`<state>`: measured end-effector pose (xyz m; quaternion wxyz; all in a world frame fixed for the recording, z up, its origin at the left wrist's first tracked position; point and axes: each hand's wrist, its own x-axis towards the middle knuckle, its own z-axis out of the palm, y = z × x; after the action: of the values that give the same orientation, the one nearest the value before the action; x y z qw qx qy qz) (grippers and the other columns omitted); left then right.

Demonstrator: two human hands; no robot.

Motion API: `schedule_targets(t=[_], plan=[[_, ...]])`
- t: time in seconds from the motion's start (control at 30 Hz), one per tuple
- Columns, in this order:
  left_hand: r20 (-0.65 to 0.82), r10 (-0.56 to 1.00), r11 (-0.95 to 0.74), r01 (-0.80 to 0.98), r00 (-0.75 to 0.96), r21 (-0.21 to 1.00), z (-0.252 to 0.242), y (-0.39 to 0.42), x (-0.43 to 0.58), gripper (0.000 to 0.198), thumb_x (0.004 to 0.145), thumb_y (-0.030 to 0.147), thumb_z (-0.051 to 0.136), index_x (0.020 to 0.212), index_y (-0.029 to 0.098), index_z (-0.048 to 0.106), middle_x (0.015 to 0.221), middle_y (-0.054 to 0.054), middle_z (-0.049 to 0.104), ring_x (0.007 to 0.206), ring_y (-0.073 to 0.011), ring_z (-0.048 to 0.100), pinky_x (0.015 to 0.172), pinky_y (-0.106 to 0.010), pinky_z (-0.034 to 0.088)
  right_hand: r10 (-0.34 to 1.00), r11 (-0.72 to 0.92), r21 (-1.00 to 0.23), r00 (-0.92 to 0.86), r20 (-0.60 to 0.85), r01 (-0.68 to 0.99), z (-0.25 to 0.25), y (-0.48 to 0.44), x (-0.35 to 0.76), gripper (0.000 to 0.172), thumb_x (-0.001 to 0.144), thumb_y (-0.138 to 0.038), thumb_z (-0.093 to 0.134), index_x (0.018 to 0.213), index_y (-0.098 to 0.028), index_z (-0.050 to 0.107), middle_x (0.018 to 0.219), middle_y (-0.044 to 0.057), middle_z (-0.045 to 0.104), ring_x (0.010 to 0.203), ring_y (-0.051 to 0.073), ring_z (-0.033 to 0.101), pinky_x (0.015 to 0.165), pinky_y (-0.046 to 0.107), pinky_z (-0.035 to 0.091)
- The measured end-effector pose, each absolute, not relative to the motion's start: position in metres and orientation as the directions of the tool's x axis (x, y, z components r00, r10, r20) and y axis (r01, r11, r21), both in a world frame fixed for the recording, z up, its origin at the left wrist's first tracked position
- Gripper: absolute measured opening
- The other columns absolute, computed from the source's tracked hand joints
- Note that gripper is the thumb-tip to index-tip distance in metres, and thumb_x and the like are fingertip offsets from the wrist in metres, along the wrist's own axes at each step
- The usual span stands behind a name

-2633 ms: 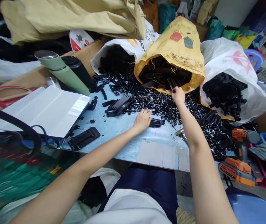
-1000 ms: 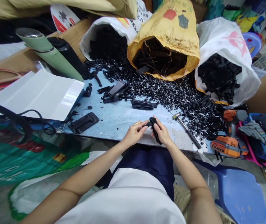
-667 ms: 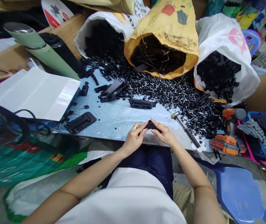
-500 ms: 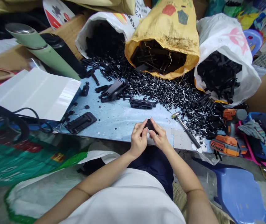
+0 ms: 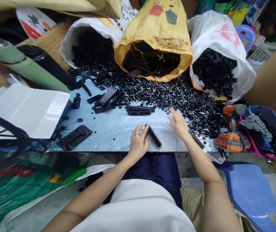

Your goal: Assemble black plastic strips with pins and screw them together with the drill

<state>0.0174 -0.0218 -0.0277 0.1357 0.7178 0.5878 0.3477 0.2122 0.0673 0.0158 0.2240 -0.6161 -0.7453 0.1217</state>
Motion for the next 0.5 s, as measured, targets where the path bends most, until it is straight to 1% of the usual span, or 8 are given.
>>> schedule_targets(t=[0.03,0.07,0.1,0.17,0.27,0.33,0.4,0.5], plan=[[0.315,0.924,-0.360,0.776,0.218,0.518,-0.026,-0.018,0.015,0.049,0.080,0.008,0.044,0.127,0.024,0.048,0.127,-0.013,0.049,0.120,-0.0294,0.043,0.099,-0.055,0.034,0.972,0.078,-0.355,0.008,0.236,0.931,0.025,0.085,0.231,0.040,0.089,-0.035,0.036,0.123,-0.020,0.051,0.115,0.010,0.056,0.099,0.018,0.051,0.090,0.036,0.043],[0.276,0.891,-0.451,0.776,0.360,0.441,-0.024,-0.012,0.012,0.048,0.079,0.006,0.043,0.122,0.025,0.052,0.126,-0.011,0.051,0.121,-0.0296,0.042,0.100,-0.059,0.029,0.961,0.000,-0.318,0.088,0.264,0.948,0.035,0.103,0.250,0.041,0.091,-0.030,0.031,0.123,-0.014,0.049,0.118,0.015,0.053,0.105,0.021,0.048,0.091,0.041,0.040],[0.227,0.849,-0.528,0.761,0.476,0.378,-0.021,-0.007,0.010,0.046,0.079,0.004,0.042,0.117,0.025,0.056,0.122,-0.010,0.055,0.119,-0.0287,0.045,0.100,-0.061,0.027,0.952,-0.043,-0.290,0.127,0.279,0.956,0.044,0.120,0.268,0.041,0.090,-0.023,0.027,0.122,-0.010,0.049,0.122,0.019,0.049,0.110,0.024,0.044,0.092,0.045,0.037],[0.149,0.785,-0.616,0.734,0.601,0.284,-0.015,0.005,0.008,0.042,0.081,0.003,0.039,0.111,0.023,0.060,0.109,-0.010,0.062,0.110,-0.0252,0.052,0.100,-0.059,0.028,0.955,-0.064,-0.233,0.128,0.268,0.970,0.061,0.147,0.299,0.034,0.086,-0.014,0.031,0.109,-0.012,0.057,0.127,0.019,0.045,0.115,0.026,0.039,0.094,0.050,0.033],[0.132,0.729,-0.684,0.710,0.671,0.170,-0.008,0.016,0.010,0.040,0.083,0.004,0.038,0.114,0.020,0.058,0.110,-0.011,0.062,0.109,-0.0239,0.052,0.100,-0.057,0.029,0.986,0.013,-0.124,0.008,0.165,0.992,0.076,0.170,0.326,0.024,0.081,-0.006,0.039,0.083,-0.014,0.062,0.123,0.016,0.051,0.116,0.024,0.042,0.094,0.050,0.033],[0.115,0.687,-0.727,0.676,0.718,0.123,-0.005,0.019,0.012,0.039,0.084,0.006,0.040,0.116,0.021,0.056,0.115,-0.010,0.060,0.113,-0.0252,0.049,0.099,-0.059,0.029,0.991,0.093,-0.053,-0.087,0.104,0.994,0.080,0.173,0.332,0.025,0.079,-0.002,0.038,0.078,-0.012,0.060,0.118,0.017,0.055,0.114,0.023,0.045,0.094,0.049,0.032],[0.056,0.662,-0.749,0.655,0.748,0.097,-0.002,0.019,0.014,0.037,0.085,0.006,0.039,0.115,0.020,0.056,0.107,-0.009,0.063,0.106,-0.0236,0.053,0.098,-0.057,0.030,0.983,0.165,0.006,-0.165,0.082,0.986,0.083,0.168,0.330,0.028,0.079,0.000,0.035,0.082,-0.011,0.060,0.117,0.019,0.056,0.114,0.021,0.045,0.098,0.049,0.028],[-0.006,0.699,-0.713,0.698,0.715,0.071,0.001,0.012,0.012,0.037,0.085,0.004,0.039,0.118,0.014,0.053,0.091,-0.009,0.065,0.092,-0.0201,0.057,0.094,-0.047,0.037,0.957,0.277,0.100,-0.284,0.063,0.956,0.085,0.144,0.314,0.031,0.084,-0.004,0.031,0.099,-0.012,0.058,0.113,0.017,0.057,0.112,0.020,0.044,0.104,0.045,0.019]])
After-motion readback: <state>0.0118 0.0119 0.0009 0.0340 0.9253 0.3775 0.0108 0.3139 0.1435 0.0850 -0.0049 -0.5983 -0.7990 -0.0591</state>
